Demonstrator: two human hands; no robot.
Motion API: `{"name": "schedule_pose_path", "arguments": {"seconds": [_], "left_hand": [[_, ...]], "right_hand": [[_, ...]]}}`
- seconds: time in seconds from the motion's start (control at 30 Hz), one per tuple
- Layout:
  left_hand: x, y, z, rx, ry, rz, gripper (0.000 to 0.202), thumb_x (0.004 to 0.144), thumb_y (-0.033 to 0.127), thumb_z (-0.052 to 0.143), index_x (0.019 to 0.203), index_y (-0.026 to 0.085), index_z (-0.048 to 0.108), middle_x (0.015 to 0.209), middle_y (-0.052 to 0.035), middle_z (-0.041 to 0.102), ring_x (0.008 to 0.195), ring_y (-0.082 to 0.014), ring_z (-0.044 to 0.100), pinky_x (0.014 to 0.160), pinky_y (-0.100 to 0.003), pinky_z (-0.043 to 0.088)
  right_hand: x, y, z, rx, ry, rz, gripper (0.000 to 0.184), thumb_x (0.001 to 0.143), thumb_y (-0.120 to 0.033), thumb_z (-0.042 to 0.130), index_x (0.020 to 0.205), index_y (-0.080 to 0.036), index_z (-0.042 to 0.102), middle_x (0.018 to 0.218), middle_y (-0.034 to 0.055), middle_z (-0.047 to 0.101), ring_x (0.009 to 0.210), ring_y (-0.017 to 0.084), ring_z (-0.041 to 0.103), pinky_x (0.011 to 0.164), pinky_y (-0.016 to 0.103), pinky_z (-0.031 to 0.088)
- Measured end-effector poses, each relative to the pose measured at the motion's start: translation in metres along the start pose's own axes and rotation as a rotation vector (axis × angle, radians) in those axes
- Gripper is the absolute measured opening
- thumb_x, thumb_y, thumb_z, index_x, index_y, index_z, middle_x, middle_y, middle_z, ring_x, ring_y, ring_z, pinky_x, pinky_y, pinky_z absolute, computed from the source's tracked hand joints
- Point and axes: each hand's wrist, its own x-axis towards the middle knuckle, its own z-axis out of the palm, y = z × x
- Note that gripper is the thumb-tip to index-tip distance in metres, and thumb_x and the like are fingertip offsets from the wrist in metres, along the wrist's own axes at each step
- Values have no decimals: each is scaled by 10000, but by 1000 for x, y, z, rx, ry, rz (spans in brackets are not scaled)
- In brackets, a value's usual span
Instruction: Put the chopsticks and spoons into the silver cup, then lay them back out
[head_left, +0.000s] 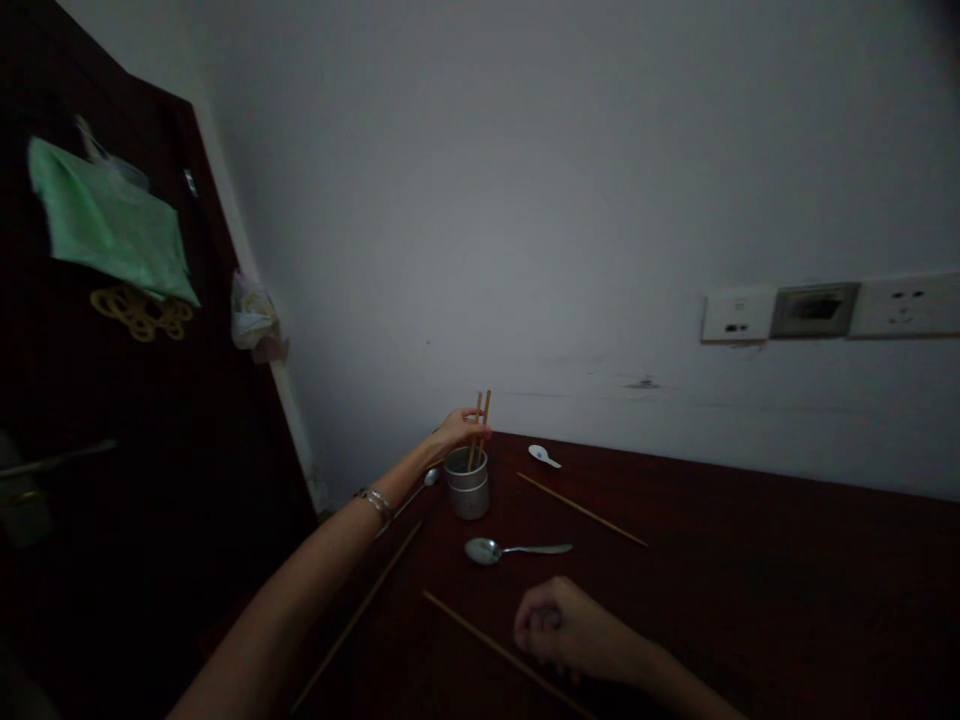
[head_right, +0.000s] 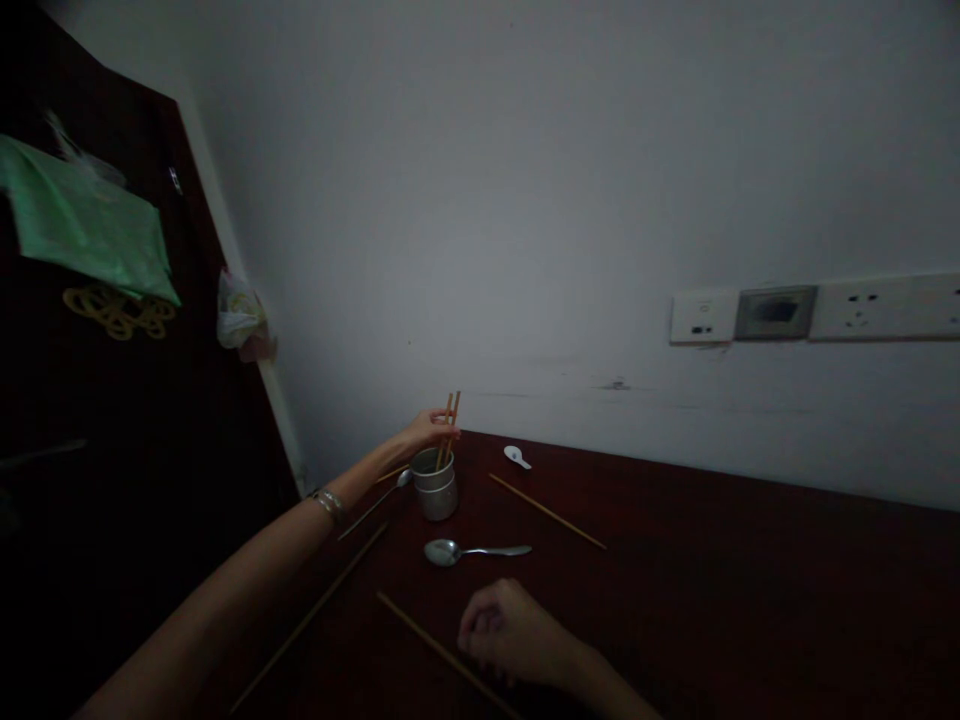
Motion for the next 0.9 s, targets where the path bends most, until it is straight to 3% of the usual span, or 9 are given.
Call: {"name": "schedule_pose_path", "arguments": {"seconds": [0.17,0.43,0.53,0.7,0.8,0.9], "left_hand": [[-10,12,-1,-84,-8,-48,190,660,148,629,824,70,575,717,-101,627,582,-118,594,561,-222,455],[-25,36,-14,-128,-26,-10,202,691,155,618,866,63,576,878,-144,626,702,-156,616,710,-287,474],[-30,59,-23,-224,50,105,184,710,134,597,881,69,572,894,-149,627,752,-167,616,750,-303,465],[-45,116,-38,-380,253,328,165,741,99,546,904,76,552,869,-107,636,788,-161,618,779,-317,461],[-61,142,-38,-384,274,395,170,745,109,545,912,77,550,859,-101,639,789,-162,618,780,-320,465],[-80,151,-23,-361,238,391,169,750,128,547,912,79,554,860,-107,641,789,-161,617,773,-308,470]], "right_hand": [[1,1,-1,39,-8,-15,172,676,-201,482,786,-147,603,565,-25,530,404,38,444,323,108,341],[2,3,1,31,8,-3,171,677,-226,499,792,-150,599,567,-24,536,406,42,451,325,112,331],[2,3,1,41,9,8,165,674,-240,511,781,-148,597,560,-26,536,396,41,447,324,116,329],[5,5,2,94,22,6,190,673,-297,537,777,-147,591,548,-29,539,377,36,443,329,124,338],[8,5,2,136,33,-3,212,672,-325,537,765,-141,586,531,-28,539,371,44,451,325,134,351],[11,2,-1,253,109,-5,250,672,-357,530,773,-133,576,524,-29,530,362,49,450,319,149,364]]}}
